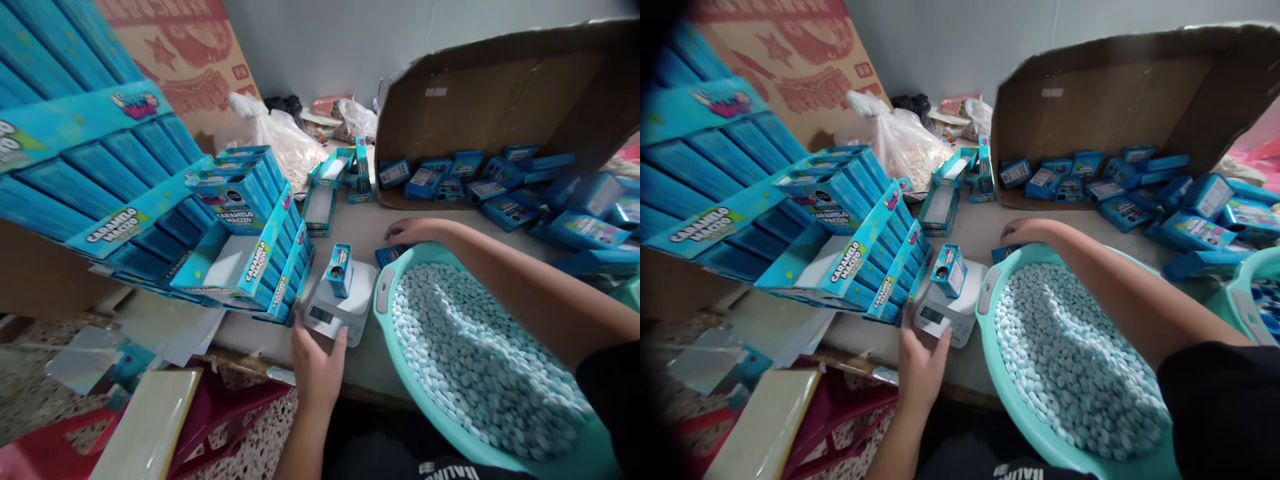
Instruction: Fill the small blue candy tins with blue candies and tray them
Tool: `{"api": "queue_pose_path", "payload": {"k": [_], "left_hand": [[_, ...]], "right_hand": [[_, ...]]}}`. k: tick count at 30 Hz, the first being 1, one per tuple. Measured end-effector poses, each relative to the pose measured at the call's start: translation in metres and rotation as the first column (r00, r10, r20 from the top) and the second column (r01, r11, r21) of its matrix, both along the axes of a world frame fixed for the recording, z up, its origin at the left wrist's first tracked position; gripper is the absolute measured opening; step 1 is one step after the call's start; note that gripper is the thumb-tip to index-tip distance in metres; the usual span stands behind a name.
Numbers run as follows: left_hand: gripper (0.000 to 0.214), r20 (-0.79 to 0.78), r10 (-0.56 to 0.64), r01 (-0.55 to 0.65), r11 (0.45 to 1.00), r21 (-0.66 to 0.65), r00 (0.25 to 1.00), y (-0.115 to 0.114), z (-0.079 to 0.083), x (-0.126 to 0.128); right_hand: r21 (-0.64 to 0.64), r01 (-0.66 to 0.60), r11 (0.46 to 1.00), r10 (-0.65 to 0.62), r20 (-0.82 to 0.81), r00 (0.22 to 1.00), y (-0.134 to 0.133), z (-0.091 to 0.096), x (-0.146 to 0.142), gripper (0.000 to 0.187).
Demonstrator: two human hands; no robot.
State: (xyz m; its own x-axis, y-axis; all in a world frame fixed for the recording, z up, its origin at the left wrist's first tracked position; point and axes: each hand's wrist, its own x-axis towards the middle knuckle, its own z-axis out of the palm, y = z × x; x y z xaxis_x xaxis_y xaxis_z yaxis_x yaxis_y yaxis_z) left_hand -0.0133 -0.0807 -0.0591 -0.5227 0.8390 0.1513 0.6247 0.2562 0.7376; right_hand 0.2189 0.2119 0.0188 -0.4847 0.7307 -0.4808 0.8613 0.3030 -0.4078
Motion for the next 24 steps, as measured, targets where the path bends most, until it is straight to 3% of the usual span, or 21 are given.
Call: {"api": "queue_pose_path", "payload": {"k": [4,12,16,24], "left_hand": [[0.084,0.04,-0.02,0.021,0.999,-0.032,0.999,0.004,-0.001,-0.002],[0.068,0.08,-0.032,0.031,0.999,0.019,0.996,0.004,0.003,0.001],[0.062,0.145,0.013,-0.028,0.994,0.109,0.989,0.001,0.003,0.001],[0.053,0.261,0.022,-0.089,0.965,0.247,0.965,-0.007,-0.007,-0.001]], "right_hand": [[-0.104,-0.049,0.993,0.053,0.032,0.998,0.003,0.0,0.002,0.049],[-0.144,0.002,0.99,0.007,0.061,0.998,0.011,-0.009,0.003,0.045],[-0.165,0.022,0.986,-0.011,0.068,0.998,0.013,-0.01,0.003,0.043],[-0.139,0.023,0.99,-0.012,0.076,0.997,0.002,0.005,0.002,0.048]]}}
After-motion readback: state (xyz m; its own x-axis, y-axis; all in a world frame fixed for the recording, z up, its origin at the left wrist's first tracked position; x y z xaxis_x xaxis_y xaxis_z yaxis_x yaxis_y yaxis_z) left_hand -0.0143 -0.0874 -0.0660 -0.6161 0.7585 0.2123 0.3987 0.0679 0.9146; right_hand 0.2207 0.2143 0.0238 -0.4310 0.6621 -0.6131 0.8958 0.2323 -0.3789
